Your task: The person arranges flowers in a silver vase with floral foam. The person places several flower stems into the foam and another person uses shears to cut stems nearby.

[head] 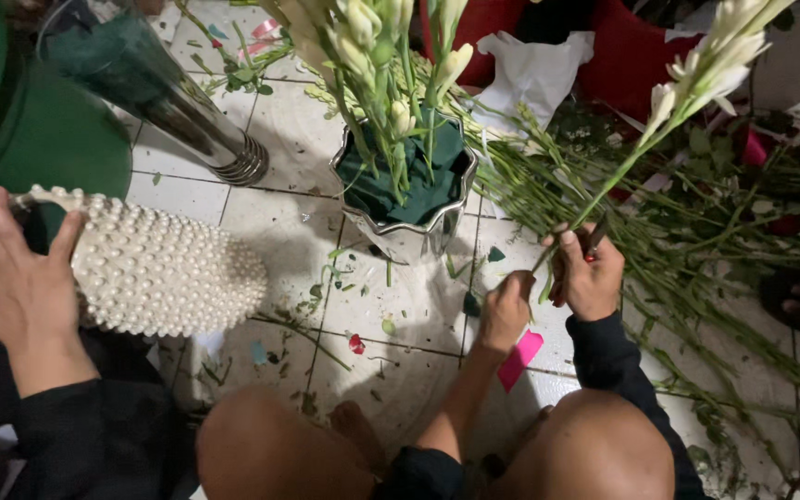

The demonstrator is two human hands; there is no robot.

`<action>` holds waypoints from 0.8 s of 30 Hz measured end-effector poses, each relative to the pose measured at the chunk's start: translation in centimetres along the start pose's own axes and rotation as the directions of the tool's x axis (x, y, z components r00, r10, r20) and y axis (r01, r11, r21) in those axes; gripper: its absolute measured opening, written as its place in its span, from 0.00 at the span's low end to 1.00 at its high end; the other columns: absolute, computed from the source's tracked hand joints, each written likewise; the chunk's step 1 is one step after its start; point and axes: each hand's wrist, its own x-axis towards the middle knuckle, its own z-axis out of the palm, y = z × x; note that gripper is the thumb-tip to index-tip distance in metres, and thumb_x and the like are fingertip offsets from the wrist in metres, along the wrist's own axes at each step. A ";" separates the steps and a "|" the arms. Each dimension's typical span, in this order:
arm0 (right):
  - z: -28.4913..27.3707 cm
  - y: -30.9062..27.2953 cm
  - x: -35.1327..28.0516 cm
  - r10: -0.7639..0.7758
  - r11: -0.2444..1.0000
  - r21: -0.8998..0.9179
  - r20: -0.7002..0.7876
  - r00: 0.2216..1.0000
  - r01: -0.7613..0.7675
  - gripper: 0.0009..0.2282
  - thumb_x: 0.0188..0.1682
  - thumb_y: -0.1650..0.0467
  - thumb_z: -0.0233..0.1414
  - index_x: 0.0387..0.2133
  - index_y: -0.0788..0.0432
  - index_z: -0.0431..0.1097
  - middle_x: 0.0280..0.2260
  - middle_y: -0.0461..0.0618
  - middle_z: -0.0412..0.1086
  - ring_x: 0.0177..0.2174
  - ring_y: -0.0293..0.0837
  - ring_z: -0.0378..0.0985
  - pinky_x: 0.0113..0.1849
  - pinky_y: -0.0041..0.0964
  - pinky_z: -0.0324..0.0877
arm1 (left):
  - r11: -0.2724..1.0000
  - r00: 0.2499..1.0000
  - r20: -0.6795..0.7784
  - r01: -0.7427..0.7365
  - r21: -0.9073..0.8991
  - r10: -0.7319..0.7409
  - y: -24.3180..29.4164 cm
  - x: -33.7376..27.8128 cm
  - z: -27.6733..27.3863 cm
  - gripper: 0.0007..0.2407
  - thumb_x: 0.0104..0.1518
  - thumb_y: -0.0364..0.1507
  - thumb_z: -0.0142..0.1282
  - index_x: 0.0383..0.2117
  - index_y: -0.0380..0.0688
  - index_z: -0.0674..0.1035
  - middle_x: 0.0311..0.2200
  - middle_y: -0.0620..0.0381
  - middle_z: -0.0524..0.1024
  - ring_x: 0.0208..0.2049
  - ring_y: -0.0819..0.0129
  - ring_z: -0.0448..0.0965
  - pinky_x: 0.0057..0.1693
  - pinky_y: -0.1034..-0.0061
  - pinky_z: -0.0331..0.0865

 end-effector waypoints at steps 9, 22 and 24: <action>0.7 -3.6 4.6 -0.123 0.987 -0.088 0.126 0.984 0.135 0.02 0.56 0.77 0.55 0.35 0.65 0.74 0.27 0.55 0.74 0.26 0.39 0.69 0.32 0.35 0.70 | 0.987 0.941 -0.300 -0.133 0.090 0.154 -4.8 -0.1 -1.8 0.04 0.62 0.24 0.52 0.37 0.44 0.79 0.28 0.48 0.78 0.31 0.51 0.80 0.37 0.64 0.76; 9.9 -11.8 13.5 -0.408 0.898 0.019 0.406 0.818 0.439 0.07 0.61 0.70 0.47 0.39 0.61 0.69 0.41 0.55 0.74 0.41 0.49 0.79 0.46 0.50 0.77 | 0.969 0.635 -0.740 -0.064 0.238 0.223 12.4 16.0 -18.9 0.09 0.62 0.36 0.45 0.31 0.45 0.72 0.33 0.56 0.71 0.31 0.68 0.71 0.38 0.74 0.71; 11.5 -10.3 13.8 -0.367 0.920 0.024 0.402 0.839 0.391 0.06 0.60 0.70 0.48 0.35 0.59 0.71 0.39 0.51 0.75 0.40 0.47 0.79 0.48 0.51 0.76 | 0.978 0.692 -0.721 0.142 0.156 0.014 12.8 18.1 -20.3 0.17 0.61 0.46 0.45 0.32 0.44 0.74 0.36 0.55 0.74 0.36 0.67 0.74 0.42 0.72 0.76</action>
